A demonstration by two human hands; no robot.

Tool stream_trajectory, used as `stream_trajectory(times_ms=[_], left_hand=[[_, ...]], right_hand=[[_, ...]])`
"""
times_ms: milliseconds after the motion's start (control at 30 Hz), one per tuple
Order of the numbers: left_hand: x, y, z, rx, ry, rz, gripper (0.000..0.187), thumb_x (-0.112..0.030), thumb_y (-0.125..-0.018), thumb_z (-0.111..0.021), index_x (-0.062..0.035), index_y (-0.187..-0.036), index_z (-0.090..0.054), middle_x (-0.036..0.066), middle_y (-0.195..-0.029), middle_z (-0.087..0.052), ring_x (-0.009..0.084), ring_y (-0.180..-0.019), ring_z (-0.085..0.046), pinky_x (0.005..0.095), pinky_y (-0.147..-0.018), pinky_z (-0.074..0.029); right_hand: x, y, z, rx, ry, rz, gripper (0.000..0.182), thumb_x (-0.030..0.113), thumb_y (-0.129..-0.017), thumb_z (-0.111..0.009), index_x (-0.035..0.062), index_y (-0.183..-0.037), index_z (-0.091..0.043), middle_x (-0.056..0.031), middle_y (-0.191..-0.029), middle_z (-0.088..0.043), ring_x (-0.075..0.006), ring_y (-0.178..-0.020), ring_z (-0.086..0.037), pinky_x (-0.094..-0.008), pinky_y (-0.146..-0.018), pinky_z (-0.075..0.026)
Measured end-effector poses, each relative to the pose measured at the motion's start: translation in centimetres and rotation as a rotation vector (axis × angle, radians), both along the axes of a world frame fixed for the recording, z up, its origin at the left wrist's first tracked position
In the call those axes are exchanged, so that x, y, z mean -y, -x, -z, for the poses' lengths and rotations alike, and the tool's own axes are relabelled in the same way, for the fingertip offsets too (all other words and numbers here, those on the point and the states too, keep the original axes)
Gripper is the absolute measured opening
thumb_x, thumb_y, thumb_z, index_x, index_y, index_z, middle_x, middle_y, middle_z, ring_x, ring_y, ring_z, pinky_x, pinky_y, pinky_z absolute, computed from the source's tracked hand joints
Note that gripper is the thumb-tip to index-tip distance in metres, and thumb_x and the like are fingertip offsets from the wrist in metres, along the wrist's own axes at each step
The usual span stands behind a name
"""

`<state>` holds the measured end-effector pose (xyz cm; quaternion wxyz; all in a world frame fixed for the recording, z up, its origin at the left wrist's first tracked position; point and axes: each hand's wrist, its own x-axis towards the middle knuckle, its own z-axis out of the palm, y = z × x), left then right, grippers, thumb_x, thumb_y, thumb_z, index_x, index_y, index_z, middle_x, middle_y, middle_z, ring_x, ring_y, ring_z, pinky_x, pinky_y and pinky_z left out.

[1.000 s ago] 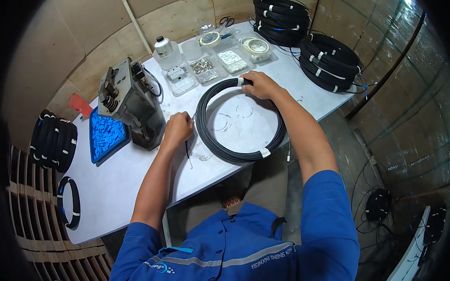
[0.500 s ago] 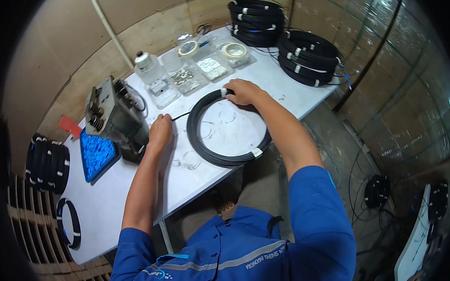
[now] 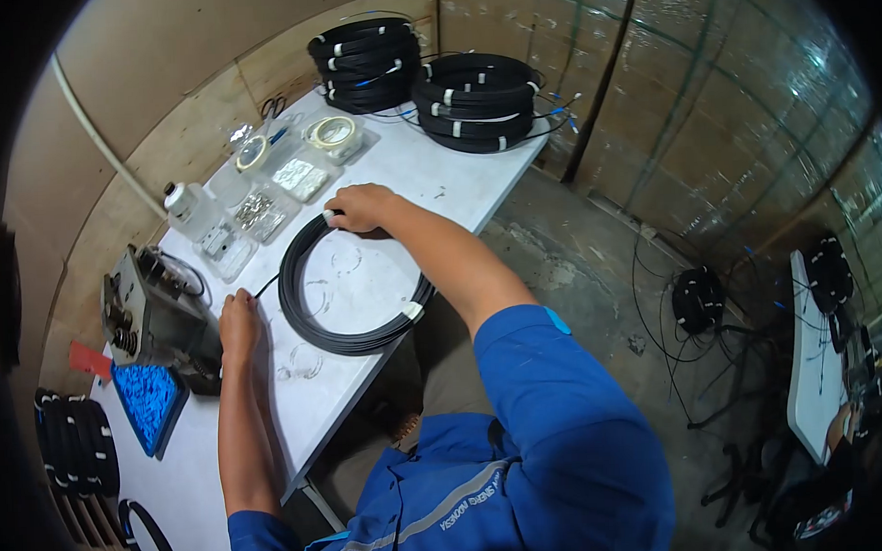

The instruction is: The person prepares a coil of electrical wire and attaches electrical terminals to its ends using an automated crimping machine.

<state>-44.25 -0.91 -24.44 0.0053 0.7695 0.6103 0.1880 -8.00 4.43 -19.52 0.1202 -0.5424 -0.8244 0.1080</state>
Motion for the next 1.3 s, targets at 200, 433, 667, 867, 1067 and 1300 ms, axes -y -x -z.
stream_trajectory(times_ms=[200,433,667,867,1067,1300], left_hand=[[0.3,0.2,0.0,0.0,-0.048,0.007,0.013,-0.015,-0.1,-0.063,-0.0022,-0.102,-0.066,0.024,-0.098,-0.067,0.0459,-0.09,-0.067,0.0564,-0.079,-0.053],[0.5,-0.2,-0.5,0.031,-0.027,-0.003,0.013,-0.013,-0.093,-0.066,-0.0004,-0.096,-0.068,0.025,-0.093,-0.068,0.0459,-0.088,-0.067,0.055,-0.08,-0.054],[0.9,0.6,-0.9,0.088,0.042,0.022,0.018,-0.007,-0.088,-0.064,-0.0013,-0.101,-0.075,0.028,-0.1,-0.069,0.047,-0.096,-0.068,0.0551,-0.087,-0.053],[0.9,-0.9,-1.2,0.143,0.14,0.02,0.026,-0.001,-0.085,-0.062,-0.0007,-0.108,-0.074,0.028,-0.109,-0.067,0.048,-0.105,-0.066,0.0531,-0.096,-0.053],[1.3,-1.1,-1.3,0.274,0.089,0.043,0.026,-0.001,-0.085,-0.061,0.0015,-0.108,-0.073,0.029,-0.108,-0.068,0.0485,-0.104,-0.066,0.0539,-0.094,-0.054],[5.5,2.2,-2.8,0.333,0.161,0.087,0.025,-0.005,-0.087,-0.067,0.0031,-0.111,-0.071,0.027,-0.105,-0.072,0.0448,-0.1,-0.069,0.05,-0.089,-0.055]], right_hand=[[0.4,0.2,0.0,0.022,-0.021,0.043,0.042,0.045,-0.1,-0.062,0.022,-0.134,-0.069,-0.0106,-0.125,-0.069,-0.0337,-0.122,-0.065,-0.0477,-0.103,-0.052],[0.5,0.1,-0.3,0.002,-0.001,0.04,0.042,0.044,-0.098,-0.065,0.0206,-0.132,-0.07,-0.0114,-0.122,-0.071,-0.034,-0.119,-0.066,-0.0481,-0.1,-0.054],[-0.5,0.9,0.0,0.0,-0.028,0.02,0.041,0.047,-0.092,-0.07,0.0136,-0.115,-0.074,-0.0166,-0.114,-0.075,-0.0381,-0.109,-0.07,-0.0492,-0.095,-0.054],[-0.2,8.4,1.3,-0.065,-0.032,0.014,0.062,0.065,-0.1,-0.051,0.0172,-0.133,-0.073,-0.0172,-0.134,-0.069,-0.0334,-0.132,-0.059,-0.061,-0.117,-0.031],[2.1,16.8,0.3,0.086,0.114,-0.233,0.045,0.037,-0.088,-0.071,0.0159,-0.128,-0.075,-0.0143,-0.12,-0.076,-0.0339,-0.122,-0.067,-0.0607,-0.117,-0.035],[3.4,19.6,-0.9,-0.013,0.119,-0.336,0.025,0.021,-0.086,-0.078,0.0107,-0.109,-0.081,-0.017,-0.102,-0.078,-0.0368,-0.099,-0.074,-0.0435,-0.091,-0.058]])
